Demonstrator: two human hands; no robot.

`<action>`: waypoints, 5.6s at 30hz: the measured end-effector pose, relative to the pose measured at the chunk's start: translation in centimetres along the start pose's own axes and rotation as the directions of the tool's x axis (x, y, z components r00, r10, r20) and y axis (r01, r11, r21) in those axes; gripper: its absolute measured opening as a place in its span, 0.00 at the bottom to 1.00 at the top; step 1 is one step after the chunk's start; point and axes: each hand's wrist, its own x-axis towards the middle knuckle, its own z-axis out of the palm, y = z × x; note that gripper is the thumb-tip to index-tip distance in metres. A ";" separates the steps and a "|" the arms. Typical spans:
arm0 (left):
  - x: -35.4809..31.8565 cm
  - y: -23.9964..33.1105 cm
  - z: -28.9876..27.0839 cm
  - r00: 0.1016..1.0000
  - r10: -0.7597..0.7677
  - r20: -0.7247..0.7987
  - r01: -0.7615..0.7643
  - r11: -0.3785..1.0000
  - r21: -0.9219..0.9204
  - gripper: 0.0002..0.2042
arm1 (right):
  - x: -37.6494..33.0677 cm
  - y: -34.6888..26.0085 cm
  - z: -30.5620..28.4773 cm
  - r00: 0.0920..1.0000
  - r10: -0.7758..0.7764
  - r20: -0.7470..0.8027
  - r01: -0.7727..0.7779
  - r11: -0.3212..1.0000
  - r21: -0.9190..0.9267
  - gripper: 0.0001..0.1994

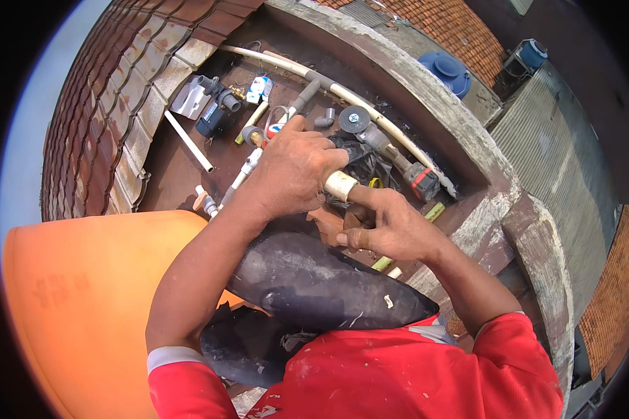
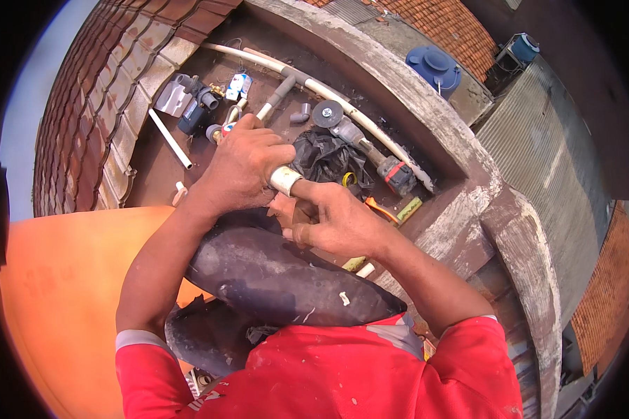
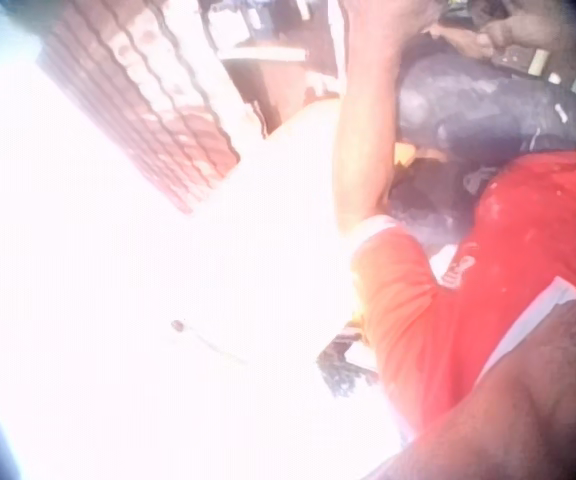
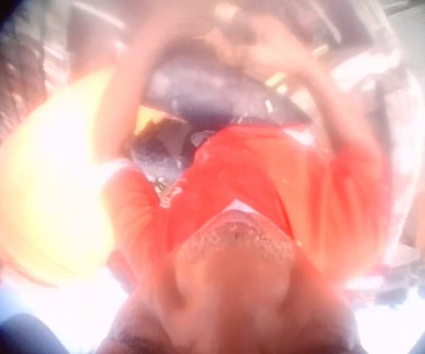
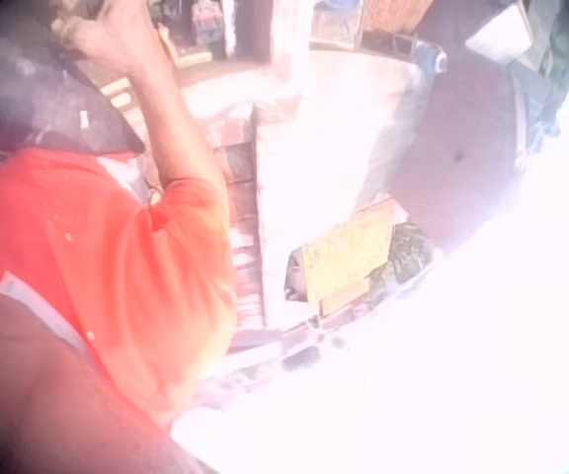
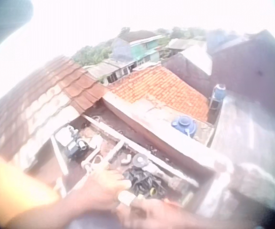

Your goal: The person assembles a PVC pipe system on a rooftop, using a grinder to cut pipes and applying glue to connect fittings. They attach a valve and a pressure gauge to the assembly, tightening connections by hand.

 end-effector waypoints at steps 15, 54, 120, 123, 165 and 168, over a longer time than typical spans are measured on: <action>1.4 0.4 0.4 0.995 0.025 -0.098 0.000 0.969 0.248 0.04 | -1.4 2.3 0.0 0.983 -0.074 0.165 -0.104 0.514 0.852 0.45; -1.1 -2.6 -1.4 0.852 -0.293 0.433 0.463 0.808 -0.364 0.17 | 1.0 -0.2 -1.1 0.882 -0.242 -0.405 0.024 0.881 -0.473 0.13; -4.3 -2.8 -1.5 0.798 -0.163 0.581 0.571 0.516 -0.639 0.19 | 4.2 -3.6 -3.5 0.850 -0.488 0.198 0.449 0.473 -0.758 0.22; -3.8 -2.2 -1.9 0.759 -0.169 0.628 0.562 0.657 -0.503 0.19 | 4.6 -4.8 -1.5 0.997 -0.065 -0.038 0.034 0.841 -0.540 0.16; -4.0 -1.0 -1.5 0.791 -0.518 0.325 0.539 0.842 0.028 0.11 | 4.4 -2.1 -2.9 0.969 -0.104 -0.223 0.035 0.955 -0.295 0.19; -3.1 0.1 -1.4 0.847 -0.516 0.126 0.513 0.856 0.061 0.07 | 5.9 -1.6 0.4 0.930 0.039 -0.366 -0.067 0.996 -0.065 0.26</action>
